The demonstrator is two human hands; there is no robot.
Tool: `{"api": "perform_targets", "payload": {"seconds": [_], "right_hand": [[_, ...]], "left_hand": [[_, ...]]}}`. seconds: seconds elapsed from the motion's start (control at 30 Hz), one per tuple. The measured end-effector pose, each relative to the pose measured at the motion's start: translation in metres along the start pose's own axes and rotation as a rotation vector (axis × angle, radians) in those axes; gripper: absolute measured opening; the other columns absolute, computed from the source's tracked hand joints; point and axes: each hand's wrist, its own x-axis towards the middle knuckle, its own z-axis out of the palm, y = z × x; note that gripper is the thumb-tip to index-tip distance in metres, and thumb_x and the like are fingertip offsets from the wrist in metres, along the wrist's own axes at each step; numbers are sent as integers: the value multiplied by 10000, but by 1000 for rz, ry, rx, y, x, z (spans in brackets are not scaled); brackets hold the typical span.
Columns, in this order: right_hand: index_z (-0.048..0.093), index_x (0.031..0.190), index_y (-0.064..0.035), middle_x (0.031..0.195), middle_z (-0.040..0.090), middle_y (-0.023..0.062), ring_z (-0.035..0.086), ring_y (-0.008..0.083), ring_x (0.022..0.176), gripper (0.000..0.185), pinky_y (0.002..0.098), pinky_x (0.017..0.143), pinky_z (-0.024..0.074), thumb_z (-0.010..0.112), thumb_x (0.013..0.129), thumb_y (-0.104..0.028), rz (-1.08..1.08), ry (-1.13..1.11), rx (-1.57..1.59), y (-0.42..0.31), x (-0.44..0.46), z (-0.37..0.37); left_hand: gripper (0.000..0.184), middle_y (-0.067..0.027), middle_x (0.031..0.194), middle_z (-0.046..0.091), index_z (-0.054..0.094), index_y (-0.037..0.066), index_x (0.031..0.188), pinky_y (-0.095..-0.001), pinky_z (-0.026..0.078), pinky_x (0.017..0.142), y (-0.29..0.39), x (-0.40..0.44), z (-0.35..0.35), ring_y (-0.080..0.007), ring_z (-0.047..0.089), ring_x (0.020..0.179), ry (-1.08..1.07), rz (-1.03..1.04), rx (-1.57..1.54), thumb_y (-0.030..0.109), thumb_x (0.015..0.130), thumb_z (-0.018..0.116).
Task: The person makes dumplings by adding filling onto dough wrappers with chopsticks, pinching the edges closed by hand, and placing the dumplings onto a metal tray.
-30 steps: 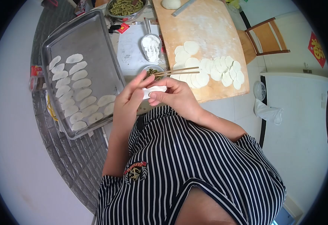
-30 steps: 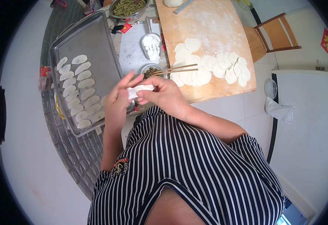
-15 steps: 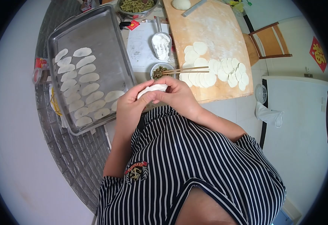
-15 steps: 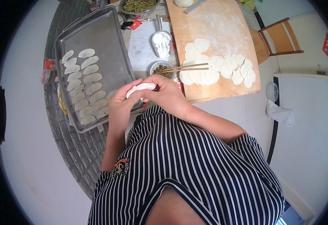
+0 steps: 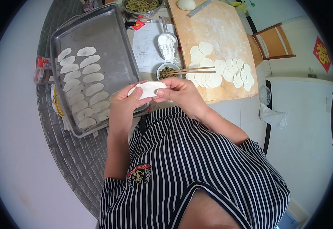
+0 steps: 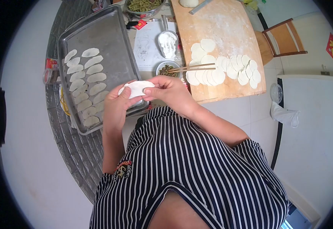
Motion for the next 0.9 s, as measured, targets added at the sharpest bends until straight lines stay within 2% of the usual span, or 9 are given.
{"api": "perform_targets", "payload": {"seconds": [0.17,0.27,0.33,0.47,0.53,0.67,0.73,0.8,0.9], "right_hand": [[647,1041,39,936,693,101,677,136,812,163,248,757,563,639,922,-72,8,25,-1,6,1,-1],[637,1077,46,948,687,85,665,118,826,203,238,764,555,646,922,-85,6,48,-16,8,3,-1],[629,1089,32,940,681,76,654,102,820,231,237,752,553,669,909,-108,-20,36,-45,9,4,-1],[621,1101,6,935,669,45,623,82,786,263,217,727,526,699,893,-136,39,35,-103,14,6,-1],[642,1074,-11,903,655,22,580,66,730,260,207,681,502,720,880,-165,42,38,-145,11,6,2],[670,982,9,900,648,31,586,69,749,273,208,660,495,747,857,-221,22,56,-299,29,12,-6],[682,930,9,874,647,29,585,71,734,239,206,652,486,739,866,-214,-86,141,-405,26,11,-3],[680,951,14,875,656,34,593,75,728,231,207,666,494,722,880,-201,-17,130,-309,21,11,-1],[674,992,25,888,674,48,617,84,732,215,212,690,513,689,906,-172,70,128,-139,14,12,3]], "left_hand": [[373,-162,1140,636,558,-95,1237,-333,569,897,2,-1,-8,-222,652,1003,-50,-49,-108,166,971,573],[382,-129,1139,636,549,-61,1270,-294,560,850,0,-1,-3,-183,637,1007,-53,-29,-124,128,943,610],[406,-89,1117,643,555,-18,1288,-252,530,784,-8,0,-3,-134,622,974,-53,10,106,74,903,648],[447,-60,1111,644,559,9,1297,-230,499,741,-18,4,-3,-98,612,926,-41,18,58,40,868,676],[461,-63,1114,640,551,0,1300,-215,501,757,-17,3,-3,-99,615,932,-61,-83,109,34,861,686],[420,-83,1116,644,542,-32,1294,-258,522,839,-17,1,1,-127,626,944,-145,-77,130,34,892,645],[404,-85,1121,644,541,-40,1289,-263,522,865,-19,2,-6,-137,629,963,-125,-110,111,57,908,632],[391,-87,1126,644,541,-48,1285,-268,522,891,-18,4,-7,-146,632,982,-108,-145,91,80,924,619],[452,-58,1059,656,517,-12,1341,-213,509,775,-18,5,-8,-86,619,920,-86,-128,36,116,922,631]]}}
